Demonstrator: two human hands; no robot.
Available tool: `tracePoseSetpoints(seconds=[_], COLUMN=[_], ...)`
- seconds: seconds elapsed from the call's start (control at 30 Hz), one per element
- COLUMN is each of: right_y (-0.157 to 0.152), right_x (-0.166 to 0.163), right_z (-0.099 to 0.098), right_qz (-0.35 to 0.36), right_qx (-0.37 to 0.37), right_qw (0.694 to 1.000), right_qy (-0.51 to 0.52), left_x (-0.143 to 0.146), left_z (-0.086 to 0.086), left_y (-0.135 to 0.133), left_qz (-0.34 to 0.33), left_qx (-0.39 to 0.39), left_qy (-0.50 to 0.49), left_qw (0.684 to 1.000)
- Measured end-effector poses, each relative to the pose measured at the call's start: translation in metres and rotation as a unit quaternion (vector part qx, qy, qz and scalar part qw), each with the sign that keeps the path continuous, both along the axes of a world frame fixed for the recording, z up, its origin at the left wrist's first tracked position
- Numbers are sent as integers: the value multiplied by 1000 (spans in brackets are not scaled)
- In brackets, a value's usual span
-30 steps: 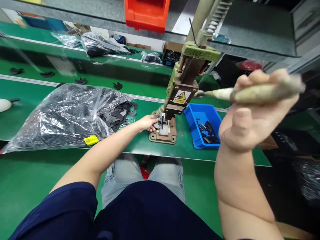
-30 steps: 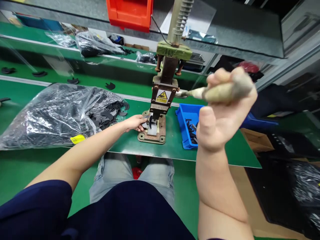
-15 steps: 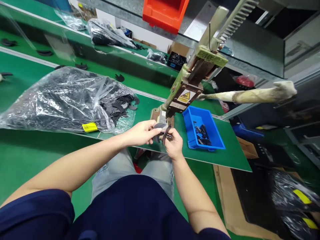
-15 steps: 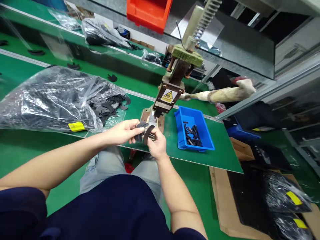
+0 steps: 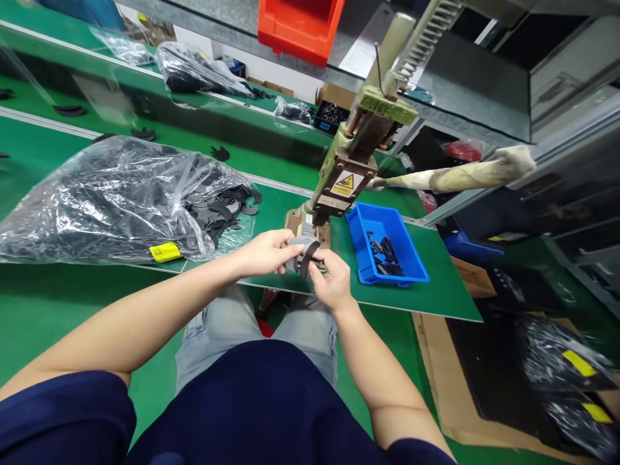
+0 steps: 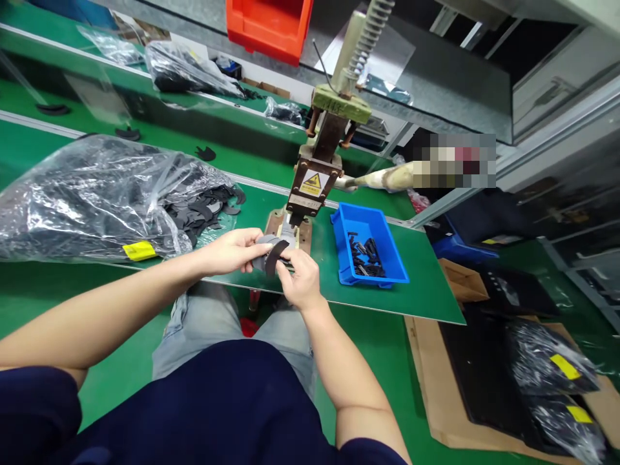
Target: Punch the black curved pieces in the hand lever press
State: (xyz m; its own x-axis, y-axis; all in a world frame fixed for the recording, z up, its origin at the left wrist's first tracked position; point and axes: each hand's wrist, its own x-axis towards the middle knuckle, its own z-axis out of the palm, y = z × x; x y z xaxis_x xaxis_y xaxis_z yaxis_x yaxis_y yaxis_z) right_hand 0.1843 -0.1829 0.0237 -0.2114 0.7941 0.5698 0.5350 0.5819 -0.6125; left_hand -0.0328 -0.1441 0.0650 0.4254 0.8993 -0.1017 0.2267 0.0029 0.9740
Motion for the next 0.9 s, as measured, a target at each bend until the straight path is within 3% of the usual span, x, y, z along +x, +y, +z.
tracePoseSetpoints(seconds=[0.1,0.17,0.23,0.43,0.53,0.67,0.73,0.9], right_y=[2,3,4,5,6,11,11,-3], right_x=[5,6,7,9,10,16,24,66], right_z=[-1,-4,-6,-9,-10,-12,-14,-15], right_qz=[0,6,18,44,32,29,15,-52], right_qx=[27,41,53,64,59,39,25,3], right_qw=[999,997,996,992,994,996,997,998], right_qy=[-42,-61,-75,-96,-84,-79,-74,-32], left_x=[-2,-1,1,3,4,2,-4,-17], left_z=[2,4,3,-8,-11,-28,-44,-81], left_y=[-6,-9,-8,7,6,12,25,83], left_qz=[73,58,13,-25,-8,-76,-43,145], left_qx=[174,256,262,75,36,-83,-107,-180], left_qy=[37,69,87,29,-38,-98,-98,-115], left_qw=[981,962,961,996,999,989,988,966])
